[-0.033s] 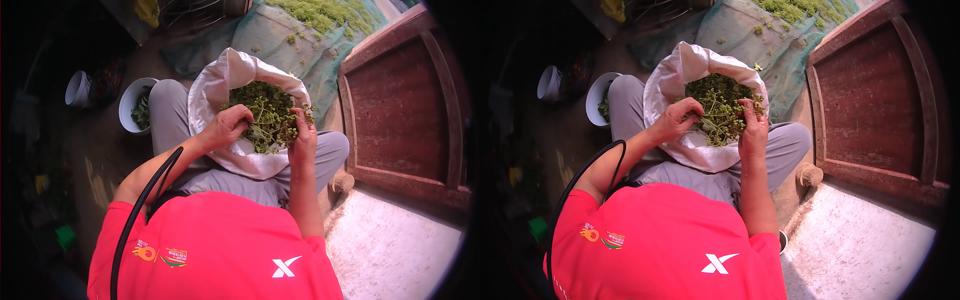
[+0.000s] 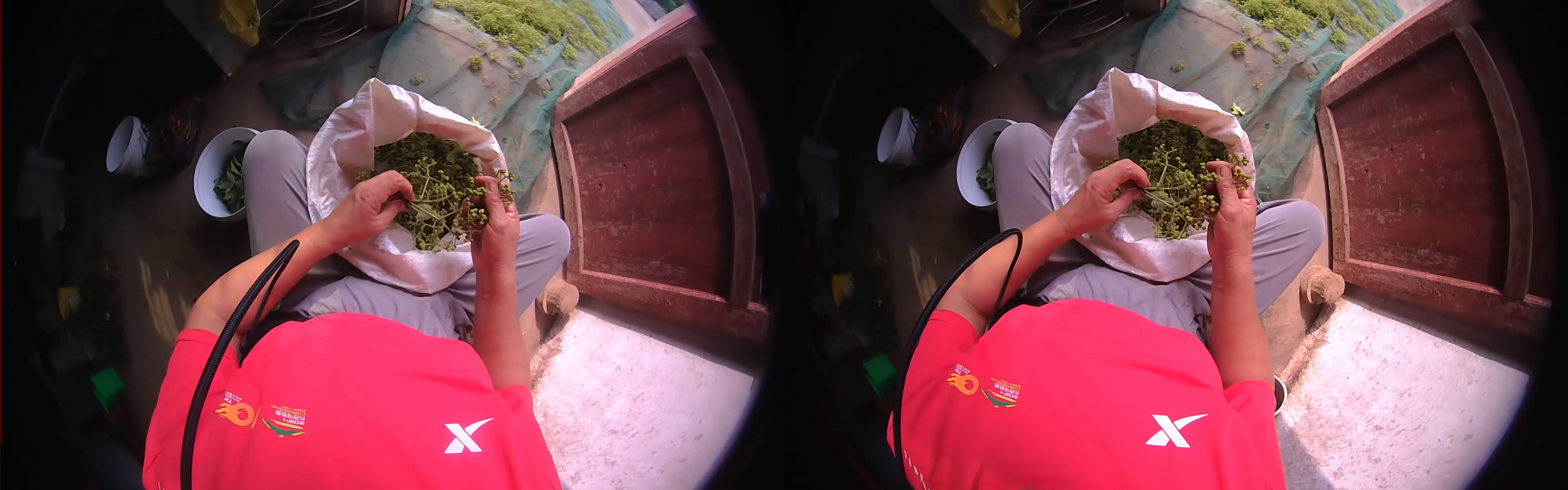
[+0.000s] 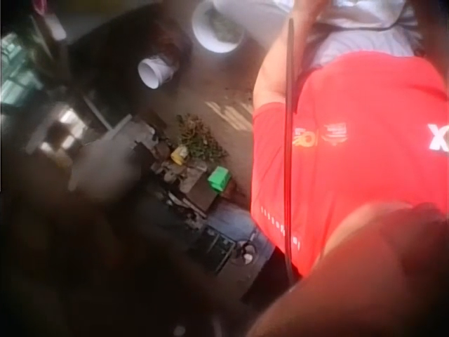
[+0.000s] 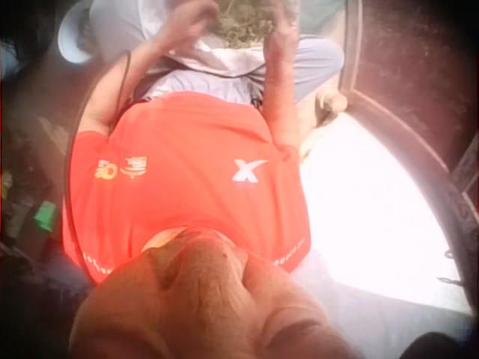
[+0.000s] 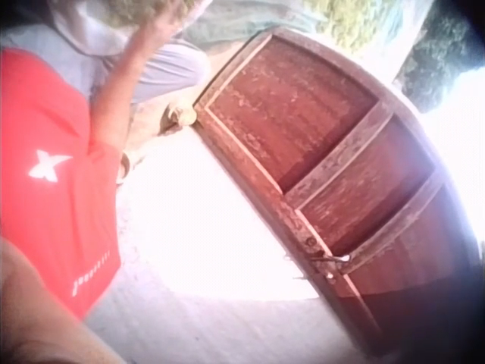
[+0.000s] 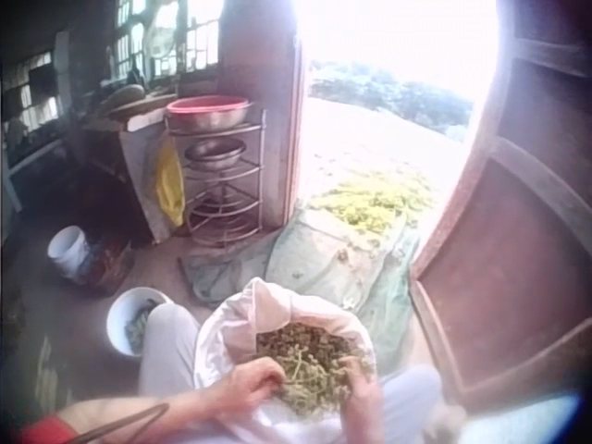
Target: The person sorts small green plants by hand, picking through them in a white bag and placing selected portions into a white bucket.
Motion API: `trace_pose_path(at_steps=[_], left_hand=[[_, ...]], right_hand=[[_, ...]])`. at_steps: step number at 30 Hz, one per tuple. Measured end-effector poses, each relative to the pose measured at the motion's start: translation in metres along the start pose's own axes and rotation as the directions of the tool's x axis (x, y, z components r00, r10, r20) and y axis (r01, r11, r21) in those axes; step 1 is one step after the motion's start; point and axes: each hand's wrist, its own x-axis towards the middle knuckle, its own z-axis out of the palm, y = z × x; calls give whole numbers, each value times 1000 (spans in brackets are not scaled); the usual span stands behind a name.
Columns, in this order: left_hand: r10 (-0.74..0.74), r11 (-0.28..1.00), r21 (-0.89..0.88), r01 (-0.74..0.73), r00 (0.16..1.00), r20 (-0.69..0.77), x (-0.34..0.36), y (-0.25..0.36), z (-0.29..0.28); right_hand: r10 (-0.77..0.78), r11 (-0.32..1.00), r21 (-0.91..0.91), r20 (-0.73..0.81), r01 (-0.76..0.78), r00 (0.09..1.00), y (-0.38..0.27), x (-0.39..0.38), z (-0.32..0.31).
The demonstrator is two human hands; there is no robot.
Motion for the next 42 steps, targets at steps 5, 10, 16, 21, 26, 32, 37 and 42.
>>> trace_pose_path(at_steps=[5,10,16,21,26,32,37,42], left_hand=[[129,990,53,-128,992,-15,3,3,0],[156,988,20,-156,988,15,0,0,-4],[-202,777,-603,183,979,37,-5,0,-3],[-260,738,-646,195,966,-6,-5,-4,-1],[-418,437,-864,248,907,49,-3,-6,-8],[-455,517,-783,346,886,91,0,-2,-18],[-566,569,-704,425,823,39,-2,1,-50],[-510,737,-627,253,816,-270,-20,1,-110]], right_hand=[[38,999,11,50,-38,998,-10,-3,0],[37,999,-17,92,-35,995,-8,2,-2],[105,994,12,107,-107,989,-2,2,2],[96,992,77,85,-103,992,7,-3,6],[-3,998,-65,140,12,990,0,-2,0],[90,996,0,158,-91,983,-3,-3,3],[177,978,93,105,-186,979,10,-2,6],[179,974,119,126,-194,976,16,-5,-13]])
